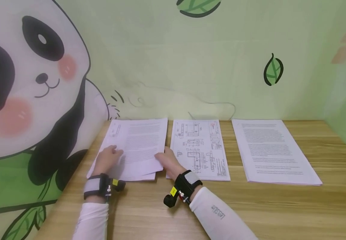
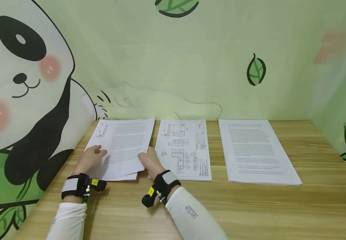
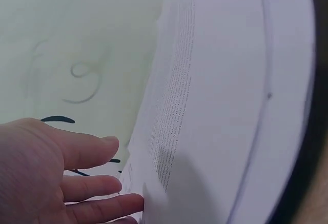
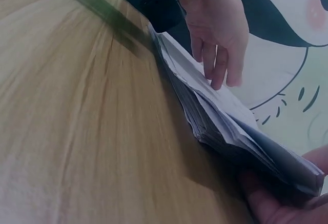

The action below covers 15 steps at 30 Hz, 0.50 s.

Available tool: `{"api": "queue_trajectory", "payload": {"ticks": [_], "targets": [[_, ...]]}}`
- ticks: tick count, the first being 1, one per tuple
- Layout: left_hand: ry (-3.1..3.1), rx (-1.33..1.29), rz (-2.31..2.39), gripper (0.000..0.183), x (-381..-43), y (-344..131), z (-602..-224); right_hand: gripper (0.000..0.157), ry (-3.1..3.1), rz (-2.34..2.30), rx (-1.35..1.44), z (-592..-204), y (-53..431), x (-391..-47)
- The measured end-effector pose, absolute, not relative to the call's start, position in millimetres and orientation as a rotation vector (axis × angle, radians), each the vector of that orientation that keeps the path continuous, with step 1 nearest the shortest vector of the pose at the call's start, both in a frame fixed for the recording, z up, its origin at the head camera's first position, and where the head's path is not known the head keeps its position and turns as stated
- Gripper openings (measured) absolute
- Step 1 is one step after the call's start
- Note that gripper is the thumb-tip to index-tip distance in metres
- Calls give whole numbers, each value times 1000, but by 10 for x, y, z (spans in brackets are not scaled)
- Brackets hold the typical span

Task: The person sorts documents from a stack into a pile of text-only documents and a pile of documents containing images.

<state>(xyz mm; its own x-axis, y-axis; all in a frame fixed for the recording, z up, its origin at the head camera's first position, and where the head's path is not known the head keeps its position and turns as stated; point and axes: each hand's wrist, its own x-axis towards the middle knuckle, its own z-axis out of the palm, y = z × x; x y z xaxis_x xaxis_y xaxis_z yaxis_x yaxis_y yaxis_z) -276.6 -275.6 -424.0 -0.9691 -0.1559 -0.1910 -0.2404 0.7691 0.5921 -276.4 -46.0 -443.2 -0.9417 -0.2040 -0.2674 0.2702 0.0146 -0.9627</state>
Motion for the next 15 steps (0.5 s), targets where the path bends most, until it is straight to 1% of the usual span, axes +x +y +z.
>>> {"api": "queue_trajectory", "payload": {"ticks": [5,8,11,15], "targets": [[2826,-313,972,61,-2783,-2707,-4233,50,2111,-1936,77,-4379,-457,-2782],[2795,-310,965,64,-2803,-2706,-4256,52,2181,-1903,76,-4341,-460,-2785],[2787,-296,944,67,-2814,-2700,-4279,52,2161,-1921,56,-4332,-453,-2791],[2806,-302,950,66,-2790,-2676,-4277,49,2175,-1918,7,-4319,-415,-2824]]}}
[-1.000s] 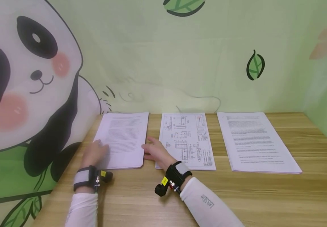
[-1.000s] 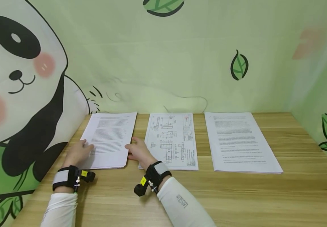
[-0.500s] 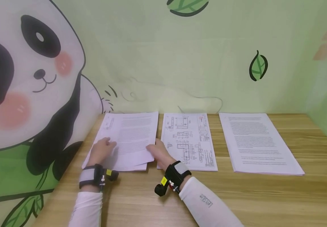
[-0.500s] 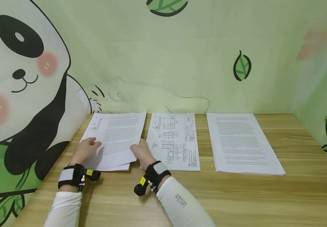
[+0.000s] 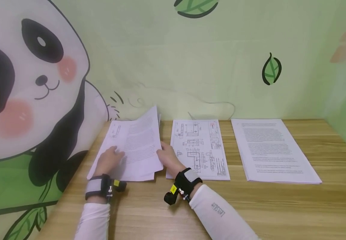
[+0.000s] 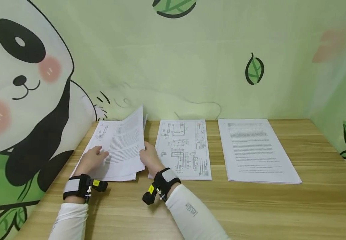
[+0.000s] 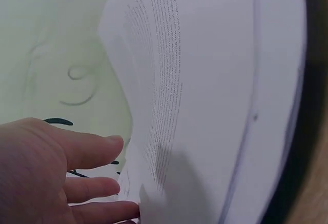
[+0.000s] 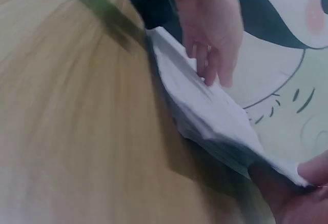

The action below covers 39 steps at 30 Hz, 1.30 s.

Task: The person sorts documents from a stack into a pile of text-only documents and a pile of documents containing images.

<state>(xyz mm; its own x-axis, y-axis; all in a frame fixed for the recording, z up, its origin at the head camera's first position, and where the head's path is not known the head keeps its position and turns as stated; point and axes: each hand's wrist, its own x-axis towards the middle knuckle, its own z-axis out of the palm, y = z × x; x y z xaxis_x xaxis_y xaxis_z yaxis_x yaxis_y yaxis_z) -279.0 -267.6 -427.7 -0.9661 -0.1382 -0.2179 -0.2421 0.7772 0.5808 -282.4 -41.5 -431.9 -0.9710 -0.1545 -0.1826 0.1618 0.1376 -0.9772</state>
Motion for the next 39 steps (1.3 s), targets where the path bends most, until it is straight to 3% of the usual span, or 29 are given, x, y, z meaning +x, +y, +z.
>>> {"api": "queue_trajectory", "payload": {"ticks": [9,16,26,39], "targets": [[2756,-340,1039,68,-2760,-2586,-4261,46,2201,-2026,168,-4196,-150,-2865],[2619,-399,1396,84,-2788,-2504,-4183,49,2091,-2152,153,-4190,29,-2852],[2413,-76,1950,65,-2740,-2090,-3973,54,2022,-2152,56,-3979,501,-2801],[2372,128,2041,52,-2656,-1369,-3966,50,2111,-2163,-37,-3810,1231,-2667]]}}
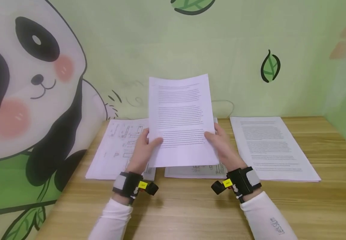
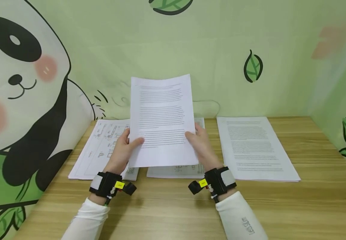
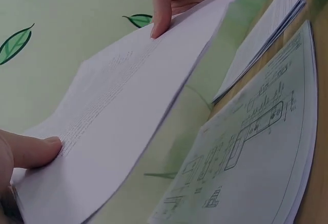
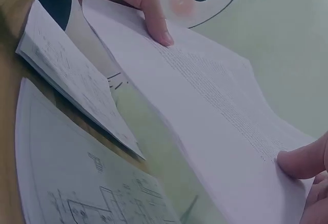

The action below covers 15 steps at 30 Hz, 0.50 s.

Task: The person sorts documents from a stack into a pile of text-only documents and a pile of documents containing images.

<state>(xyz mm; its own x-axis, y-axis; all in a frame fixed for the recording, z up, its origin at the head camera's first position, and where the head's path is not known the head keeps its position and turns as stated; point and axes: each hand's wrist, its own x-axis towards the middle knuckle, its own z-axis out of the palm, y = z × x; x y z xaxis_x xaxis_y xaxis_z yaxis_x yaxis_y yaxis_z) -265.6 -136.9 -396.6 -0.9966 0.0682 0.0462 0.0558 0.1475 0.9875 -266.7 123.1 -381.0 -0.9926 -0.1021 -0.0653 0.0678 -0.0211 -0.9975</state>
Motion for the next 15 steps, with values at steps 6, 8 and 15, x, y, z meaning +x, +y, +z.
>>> {"api": "queue_trajectory", "payload": {"ticks": [6,8,15], "targets": [[2323,190,2044,47,-2609,-1101,-3920,48,2248,-2112,-52,-3686,1590,-2570],[2301,237,2057,44,-2611,-993,-3908,49,2302,-2093,-56,-3643,1705,-2531],[2197,433,2079,41,-2597,-590,-3830,52,2433,-2043,-30,-3554,2156,-2446]]}}
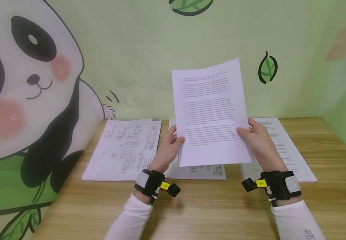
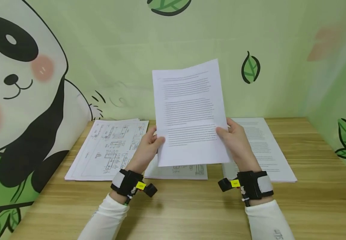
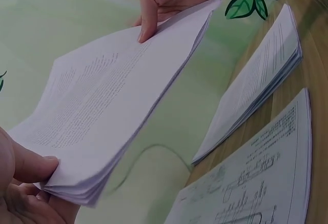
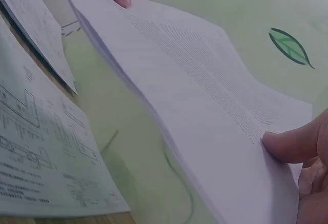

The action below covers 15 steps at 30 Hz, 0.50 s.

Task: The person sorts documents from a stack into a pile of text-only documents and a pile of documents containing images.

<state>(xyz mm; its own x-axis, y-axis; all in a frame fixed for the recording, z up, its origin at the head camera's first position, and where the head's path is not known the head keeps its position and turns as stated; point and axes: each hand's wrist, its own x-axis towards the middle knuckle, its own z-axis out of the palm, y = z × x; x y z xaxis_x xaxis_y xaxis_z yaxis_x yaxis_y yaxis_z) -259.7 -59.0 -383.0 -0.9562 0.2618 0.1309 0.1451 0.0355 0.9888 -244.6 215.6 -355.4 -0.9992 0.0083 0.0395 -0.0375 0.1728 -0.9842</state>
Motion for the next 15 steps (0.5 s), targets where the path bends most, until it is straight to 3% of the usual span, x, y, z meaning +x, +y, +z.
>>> {"api": "queue_trajectory", "payload": {"ticks": [8,15], "targets": [[2164,533,2021,40,-2609,-183,-3805,58,-2399,1942,-36,-3568,2660,-2455],[2195,433,1991,41,-2628,165,-3908,68,-2509,1834,-167,-3625,2973,-2435]]}}
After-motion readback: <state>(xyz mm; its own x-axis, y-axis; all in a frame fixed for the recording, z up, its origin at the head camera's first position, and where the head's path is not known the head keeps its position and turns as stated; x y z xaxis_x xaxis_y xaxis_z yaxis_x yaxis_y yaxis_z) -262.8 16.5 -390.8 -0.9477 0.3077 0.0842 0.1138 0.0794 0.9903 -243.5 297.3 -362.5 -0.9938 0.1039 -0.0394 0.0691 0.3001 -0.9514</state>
